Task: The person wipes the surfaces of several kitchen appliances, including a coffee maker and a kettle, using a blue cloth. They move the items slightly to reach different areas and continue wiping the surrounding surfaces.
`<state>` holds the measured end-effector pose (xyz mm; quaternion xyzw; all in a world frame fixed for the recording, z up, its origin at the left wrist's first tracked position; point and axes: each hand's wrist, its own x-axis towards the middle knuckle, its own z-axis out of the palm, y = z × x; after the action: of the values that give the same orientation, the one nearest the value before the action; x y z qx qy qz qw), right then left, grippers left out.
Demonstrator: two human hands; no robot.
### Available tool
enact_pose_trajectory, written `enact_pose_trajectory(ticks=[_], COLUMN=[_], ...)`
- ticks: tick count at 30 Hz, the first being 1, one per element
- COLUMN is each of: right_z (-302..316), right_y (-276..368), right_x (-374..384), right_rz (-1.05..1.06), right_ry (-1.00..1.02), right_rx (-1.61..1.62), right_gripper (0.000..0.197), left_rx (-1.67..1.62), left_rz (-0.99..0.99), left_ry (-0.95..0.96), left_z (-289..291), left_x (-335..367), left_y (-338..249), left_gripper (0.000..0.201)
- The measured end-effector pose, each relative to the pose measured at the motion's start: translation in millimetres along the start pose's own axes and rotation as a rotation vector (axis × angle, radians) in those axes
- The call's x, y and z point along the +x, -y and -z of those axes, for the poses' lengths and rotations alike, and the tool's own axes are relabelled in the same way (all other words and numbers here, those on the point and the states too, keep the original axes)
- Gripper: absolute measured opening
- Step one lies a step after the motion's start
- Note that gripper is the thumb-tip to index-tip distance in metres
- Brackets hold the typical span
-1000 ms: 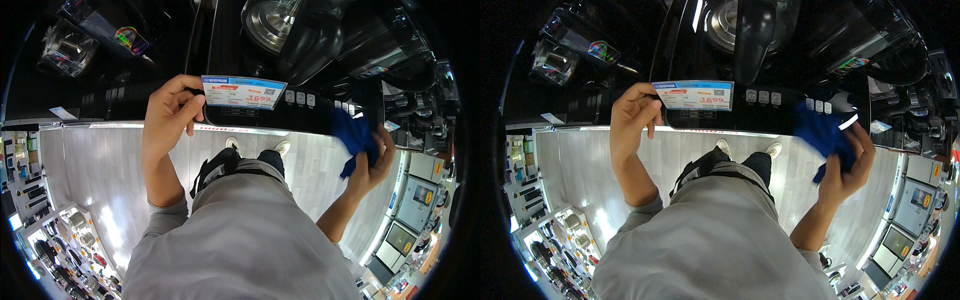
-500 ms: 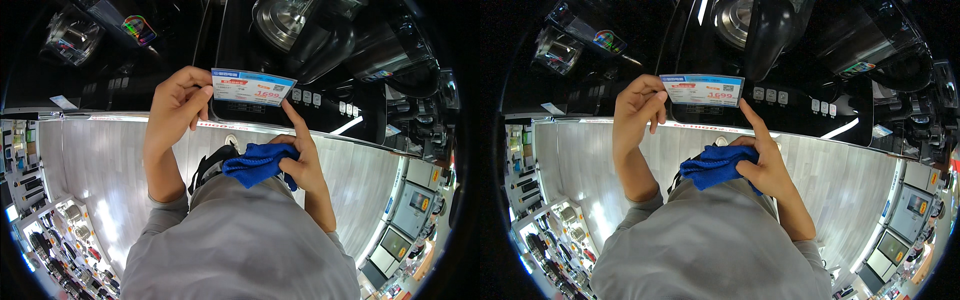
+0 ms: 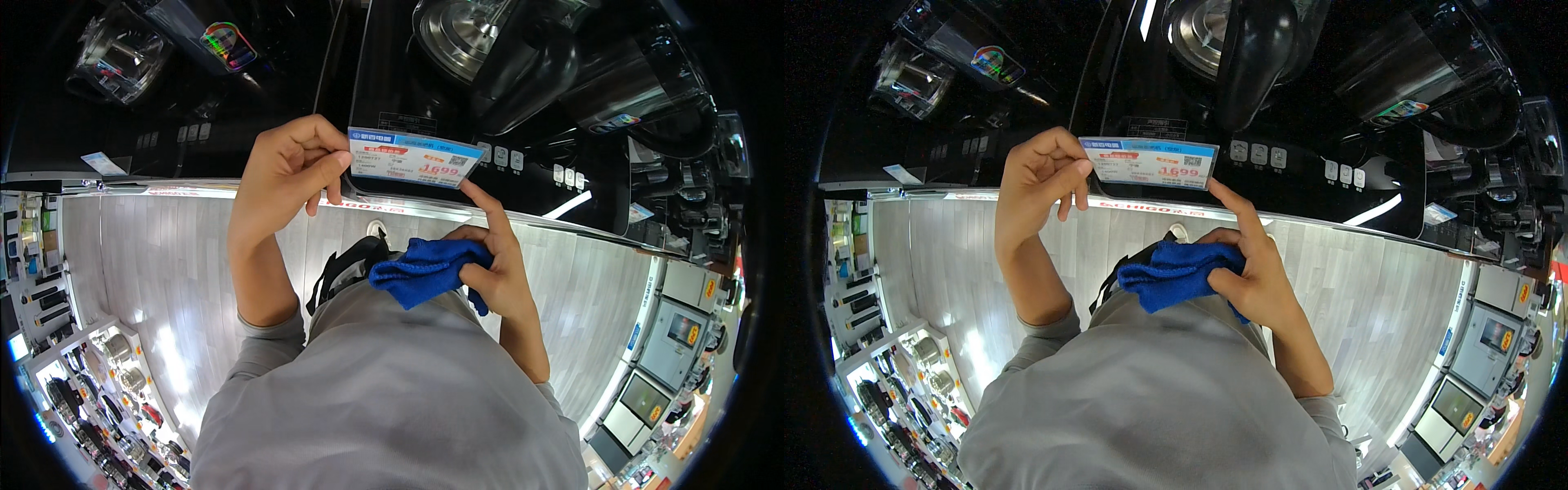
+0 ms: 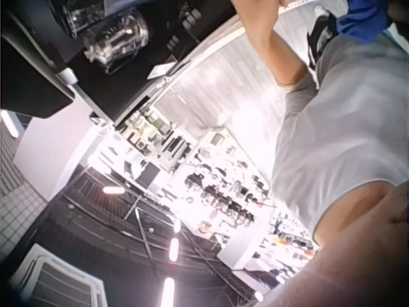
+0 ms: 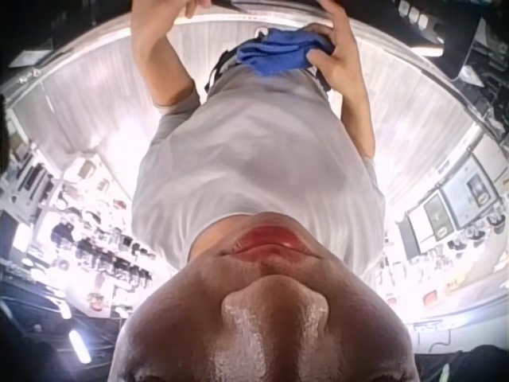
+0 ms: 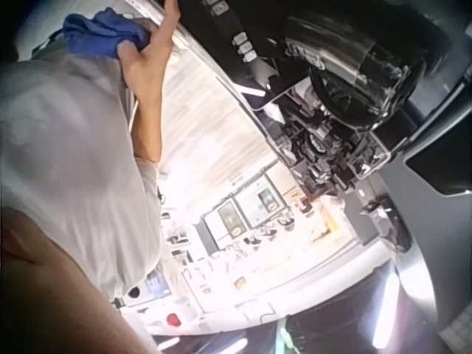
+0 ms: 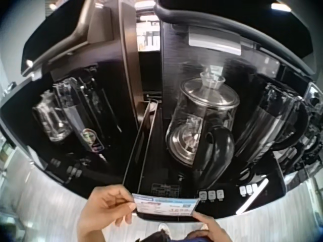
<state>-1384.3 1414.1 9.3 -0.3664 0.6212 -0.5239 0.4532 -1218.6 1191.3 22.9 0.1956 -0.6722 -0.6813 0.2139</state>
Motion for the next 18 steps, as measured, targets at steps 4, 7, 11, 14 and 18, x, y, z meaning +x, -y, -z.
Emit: enact_pose_trajectory(ticks=[4,7,11,14,18], right_z=[1,1,1,12,42], right_y=[0,0,3,12,47], right_x=[-3,-4,-5,-10,-23], right_rz=[-0.011,0.011,0.003,-0.009,0.277], right_ry=[0.006,0.0,-0.005,0.023,-0.04], right_rx=[0.0,-0.006,-0.013,-0.045,-0.167], right_gripper=[0.09,0.09,0.09,0.09,0.074], left_rx=[0.006,0.014,0.032,0.078,0.274], left_rz=[-0.004,0.0,0.02,0.019,-0.263], left_ry=[0.021,0.031,0.014,-0.037,-0.207], left_z=[0,0,-2,-5,-7], left_x=[-1,-2,-4,-8,-3], left_y=[0,-2,-1,-5,-14], left_gripper=[0.004,0.003,0.005,0.018,0.027])
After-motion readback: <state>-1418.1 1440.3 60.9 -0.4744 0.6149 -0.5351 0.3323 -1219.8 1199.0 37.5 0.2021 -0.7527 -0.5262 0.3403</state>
